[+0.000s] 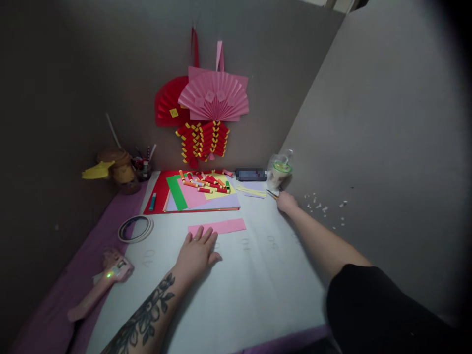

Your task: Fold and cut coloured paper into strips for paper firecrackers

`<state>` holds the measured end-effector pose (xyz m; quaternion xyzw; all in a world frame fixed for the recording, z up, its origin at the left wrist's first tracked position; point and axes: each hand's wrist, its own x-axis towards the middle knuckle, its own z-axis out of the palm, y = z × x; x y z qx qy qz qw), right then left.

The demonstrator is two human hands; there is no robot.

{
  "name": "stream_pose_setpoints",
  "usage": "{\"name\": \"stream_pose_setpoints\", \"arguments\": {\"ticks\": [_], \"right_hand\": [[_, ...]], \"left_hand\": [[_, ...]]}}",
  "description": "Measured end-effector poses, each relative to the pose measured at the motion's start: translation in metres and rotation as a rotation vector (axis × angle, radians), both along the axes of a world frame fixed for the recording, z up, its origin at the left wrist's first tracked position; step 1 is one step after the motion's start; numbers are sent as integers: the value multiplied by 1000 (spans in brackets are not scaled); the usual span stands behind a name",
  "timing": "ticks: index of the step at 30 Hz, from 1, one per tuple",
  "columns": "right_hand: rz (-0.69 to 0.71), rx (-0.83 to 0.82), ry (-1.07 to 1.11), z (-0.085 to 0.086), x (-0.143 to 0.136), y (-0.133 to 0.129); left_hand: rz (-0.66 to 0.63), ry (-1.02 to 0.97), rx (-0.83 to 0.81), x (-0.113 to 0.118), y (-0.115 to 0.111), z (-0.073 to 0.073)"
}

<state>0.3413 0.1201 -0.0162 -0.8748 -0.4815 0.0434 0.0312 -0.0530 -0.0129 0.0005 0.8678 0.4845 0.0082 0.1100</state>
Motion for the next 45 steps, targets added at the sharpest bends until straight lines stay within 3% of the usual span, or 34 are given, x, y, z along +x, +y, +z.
{"name": "stream_pose_setpoints", "arguments": {"ticks": [7, 11, 14, 17, 20, 24, 30, 33, 37, 41, 45], "right_hand": [[83, 287, 12, 31, -21, -14], [281, 397, 61, 44, -50, -31], [438, 464, 188, 37, -79, -53], [498, 391, 357, 22, -106, -74], [419, 233, 510, 12, -123, -85], [331, 159, 751, 12, -140, -84], [425, 29, 1083, 20, -172, -83], [530, 126, 981, 25, -164, -83], [617, 336, 614, 19, -124, -77], [647, 317, 386, 3, -88, -75], [743, 194, 252, -2, -77, -75]], "left_hand": [[106, -36, 100, -8, 9, 4], [245, -65, 143, -15, 20, 4], [277, -64, 137, -19, 25, 5], [269, -56, 151, -19, 26, 6], [270, -37, 152, -17, 25, 6], [278, -6, 163, -21, 26, 7], [394, -5, 218, -34, 27, 12], [363, -49, 240, -27, 21, 12], [109, -64, 152, -9, 13, 5], [72, -10, 65, -5, 15, -3], [110, 26, 48, -9, 20, -5]]}}
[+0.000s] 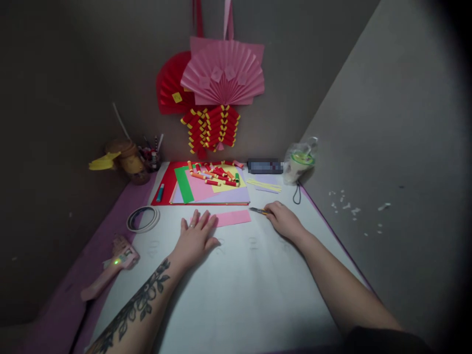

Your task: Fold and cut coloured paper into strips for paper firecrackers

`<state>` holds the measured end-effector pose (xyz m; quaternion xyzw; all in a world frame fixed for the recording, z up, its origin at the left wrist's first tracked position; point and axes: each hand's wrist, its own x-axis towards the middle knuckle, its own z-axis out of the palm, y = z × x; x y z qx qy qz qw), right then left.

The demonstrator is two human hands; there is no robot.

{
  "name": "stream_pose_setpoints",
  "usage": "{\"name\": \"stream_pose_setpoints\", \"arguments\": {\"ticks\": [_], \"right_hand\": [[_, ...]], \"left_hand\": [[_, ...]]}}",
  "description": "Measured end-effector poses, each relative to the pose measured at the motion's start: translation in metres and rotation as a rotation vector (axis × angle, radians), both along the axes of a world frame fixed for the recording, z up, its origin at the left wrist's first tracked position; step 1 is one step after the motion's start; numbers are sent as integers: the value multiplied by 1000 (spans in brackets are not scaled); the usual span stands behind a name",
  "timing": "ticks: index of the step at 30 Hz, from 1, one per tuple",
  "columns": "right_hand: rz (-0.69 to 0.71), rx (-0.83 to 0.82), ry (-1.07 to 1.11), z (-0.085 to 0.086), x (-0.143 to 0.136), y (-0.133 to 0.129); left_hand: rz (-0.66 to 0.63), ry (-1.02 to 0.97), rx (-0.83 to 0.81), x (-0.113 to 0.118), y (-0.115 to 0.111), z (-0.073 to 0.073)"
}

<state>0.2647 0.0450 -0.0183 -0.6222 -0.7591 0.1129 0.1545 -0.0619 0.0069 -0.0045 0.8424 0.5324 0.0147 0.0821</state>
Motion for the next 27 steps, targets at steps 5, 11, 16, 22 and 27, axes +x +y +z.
{"name": "stream_pose_setpoints", "arguments": {"ticks": [5, 11, 16, 22, 27], "right_hand": [[25, -12, -27, 4, -2, 2], [-36, -12, -31, 3, -7, -1], [60, -10, 36, 4, -13, -4], [178, -15, 11, 6, -26, -9], [152, -17, -80, 8, -15, -8]], "left_hand": [[-56, 1, 27, 3, 0, 1], [-118, 3, 0, 4, 0, 1], [-103, -1, -9, -3, 3, -4], [-33, 29, -29, -16, 7, -4], [1, 52, 20, -4, 2, 5]]}}
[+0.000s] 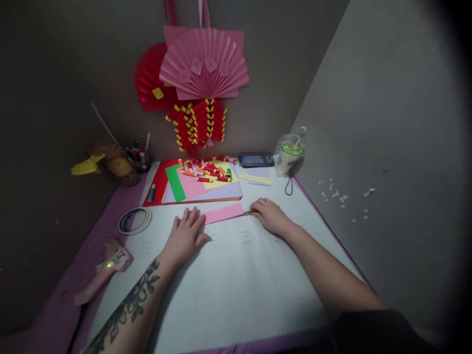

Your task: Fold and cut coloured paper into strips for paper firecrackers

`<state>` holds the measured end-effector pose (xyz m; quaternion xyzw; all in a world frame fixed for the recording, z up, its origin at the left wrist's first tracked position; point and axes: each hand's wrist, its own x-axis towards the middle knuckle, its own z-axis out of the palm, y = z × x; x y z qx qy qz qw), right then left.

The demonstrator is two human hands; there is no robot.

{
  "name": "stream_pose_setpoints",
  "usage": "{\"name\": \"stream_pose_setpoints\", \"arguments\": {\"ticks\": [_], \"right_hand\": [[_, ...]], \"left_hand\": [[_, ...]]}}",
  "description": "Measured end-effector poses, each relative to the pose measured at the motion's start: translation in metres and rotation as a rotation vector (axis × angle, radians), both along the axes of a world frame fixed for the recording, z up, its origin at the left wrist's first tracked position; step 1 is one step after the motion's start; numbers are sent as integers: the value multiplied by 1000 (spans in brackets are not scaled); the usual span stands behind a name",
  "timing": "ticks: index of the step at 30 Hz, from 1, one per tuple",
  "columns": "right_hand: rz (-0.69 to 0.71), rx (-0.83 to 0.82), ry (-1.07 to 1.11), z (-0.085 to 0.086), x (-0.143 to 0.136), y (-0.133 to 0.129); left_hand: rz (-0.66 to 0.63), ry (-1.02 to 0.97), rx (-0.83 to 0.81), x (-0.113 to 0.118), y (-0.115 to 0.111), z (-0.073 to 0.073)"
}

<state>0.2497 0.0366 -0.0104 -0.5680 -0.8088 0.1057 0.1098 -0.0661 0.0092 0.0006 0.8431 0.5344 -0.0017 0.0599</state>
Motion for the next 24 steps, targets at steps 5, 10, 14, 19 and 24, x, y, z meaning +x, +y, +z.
{"name": "stream_pose_setpoints", "arguments": {"ticks": [5, 10, 14, 19, 24], "right_hand": [[-73, 19, -131, 4, 14, 2], [-162, 34, -163, 3, 11, 4], [-185, 46, -128, -2, 6, 9], [-166, 50, -102, -5, 0, 17], [-127, 52, -42, -5, -1, 14]], "left_hand": [[-159, 23, -17, 43, 2, 10], [-123, -11, 76, 74, 24, -5], [-91, -32, 101, 76, 32, -18], [-133, -34, 108, 72, 33, -22], [-155, -37, 92, 72, 34, -22]]}}
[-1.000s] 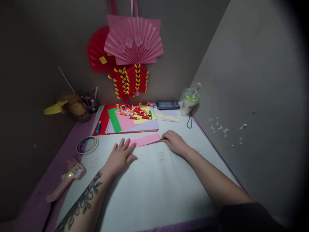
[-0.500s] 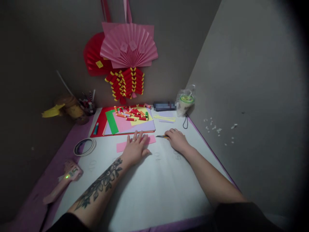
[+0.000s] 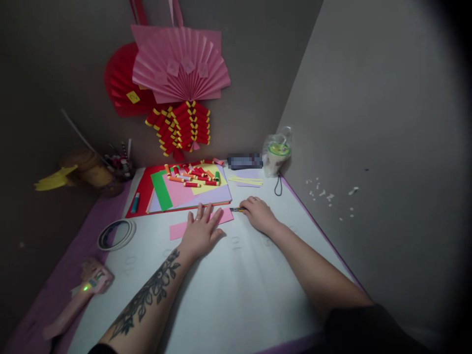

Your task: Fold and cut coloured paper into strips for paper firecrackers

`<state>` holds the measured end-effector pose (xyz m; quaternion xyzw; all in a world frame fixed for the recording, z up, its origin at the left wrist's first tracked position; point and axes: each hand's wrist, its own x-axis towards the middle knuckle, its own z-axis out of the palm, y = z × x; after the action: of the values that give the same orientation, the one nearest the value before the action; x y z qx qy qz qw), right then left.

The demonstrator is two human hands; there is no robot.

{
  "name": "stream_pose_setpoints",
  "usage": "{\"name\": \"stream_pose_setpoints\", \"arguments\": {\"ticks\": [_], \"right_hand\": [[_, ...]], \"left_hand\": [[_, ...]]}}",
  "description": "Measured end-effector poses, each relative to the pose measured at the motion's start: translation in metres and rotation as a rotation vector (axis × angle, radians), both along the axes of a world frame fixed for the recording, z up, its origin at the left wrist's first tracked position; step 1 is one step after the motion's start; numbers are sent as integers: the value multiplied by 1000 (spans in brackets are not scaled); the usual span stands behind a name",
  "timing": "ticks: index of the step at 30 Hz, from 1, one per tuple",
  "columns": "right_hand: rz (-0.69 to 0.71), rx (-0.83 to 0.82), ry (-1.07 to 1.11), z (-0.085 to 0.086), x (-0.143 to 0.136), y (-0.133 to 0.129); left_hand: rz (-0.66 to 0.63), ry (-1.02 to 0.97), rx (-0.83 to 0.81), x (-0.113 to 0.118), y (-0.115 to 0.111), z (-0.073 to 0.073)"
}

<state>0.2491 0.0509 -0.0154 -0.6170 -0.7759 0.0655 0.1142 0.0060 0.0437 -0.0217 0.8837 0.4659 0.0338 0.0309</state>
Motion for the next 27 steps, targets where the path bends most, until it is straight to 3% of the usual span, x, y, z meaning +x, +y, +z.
{"name": "stream_pose_setpoints", "arguments": {"ticks": [14, 27], "right_hand": [[103, -29, 40, 5, 10, -15], [129, -34, -22, 9, 0, -17]], "left_hand": [[-13, 2, -39, 0, 2, -1], [-97, 8, -47, 0, 4, -2]]}}
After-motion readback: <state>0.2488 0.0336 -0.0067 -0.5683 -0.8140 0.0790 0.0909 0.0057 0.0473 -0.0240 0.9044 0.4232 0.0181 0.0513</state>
